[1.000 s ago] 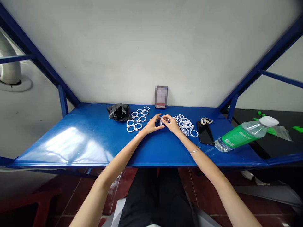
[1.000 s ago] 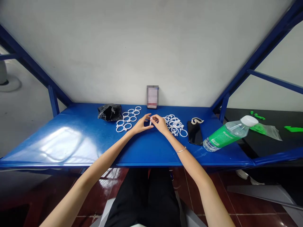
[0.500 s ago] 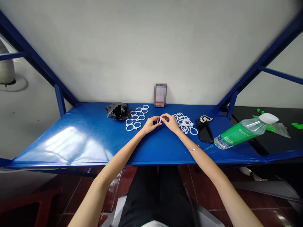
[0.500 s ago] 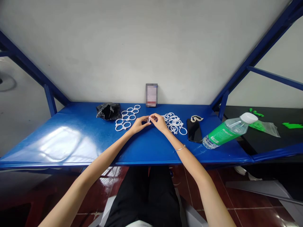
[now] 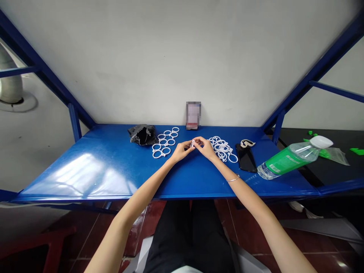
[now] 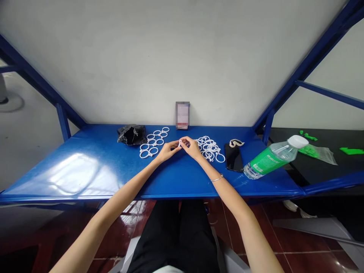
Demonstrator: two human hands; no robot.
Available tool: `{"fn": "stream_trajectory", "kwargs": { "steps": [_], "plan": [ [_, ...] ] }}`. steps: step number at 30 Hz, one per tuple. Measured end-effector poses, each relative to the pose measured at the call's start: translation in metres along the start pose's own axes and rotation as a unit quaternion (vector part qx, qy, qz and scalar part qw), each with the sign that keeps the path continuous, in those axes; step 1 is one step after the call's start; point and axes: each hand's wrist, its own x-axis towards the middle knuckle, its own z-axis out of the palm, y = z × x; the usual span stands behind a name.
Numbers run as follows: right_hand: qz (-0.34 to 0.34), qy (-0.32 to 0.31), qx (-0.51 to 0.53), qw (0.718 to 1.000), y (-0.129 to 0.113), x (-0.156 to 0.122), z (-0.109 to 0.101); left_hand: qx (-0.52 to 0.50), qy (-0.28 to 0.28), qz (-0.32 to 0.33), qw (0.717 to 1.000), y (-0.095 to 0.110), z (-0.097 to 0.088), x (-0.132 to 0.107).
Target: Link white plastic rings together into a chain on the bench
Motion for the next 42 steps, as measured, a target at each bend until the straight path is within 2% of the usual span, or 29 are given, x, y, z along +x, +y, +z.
{"fn": "stream_trajectory", "kwargs": {
  "steps": [10, 15, 25, 32, 38, 42],
  "plan": [
    [0.006, 0.01, 0.023, 1.0, 0.002, 0.0, -0.001, -0.01, -0.008, -0.04, 0.999, 0.01, 0.0, -0.003],
    [0.014, 0.015, 0.021, 1.0, -0.001, 0.0, -0.001, -0.091, 0.025, -0.071, 0.993, 0.008, 0.0, -0.001],
    [-0.01, -0.033, 0.037, 0.999, -0.003, -0.001, -0.001, -0.126, 0.041, -0.09, 0.987, 0.01, -0.002, -0.001],
    [0.007, -0.012, 0.06, 0.998, -0.001, 0.0, 0.0, -0.097, 0.052, -0.077, 0.991, 0.012, -0.001, -0.002],
    [0.031, 0.01, 0.077, 0.997, 0.001, 0.0, -0.002, 0.04, 0.054, -0.03, 0.997, 0.016, -0.002, -0.005],
    [0.032, 0.006, 0.078, 0.996, 0.001, 0.0, -0.001, 0.058, 0.056, -0.031, 0.996, 0.013, -0.002, -0.005]
  ]
}}
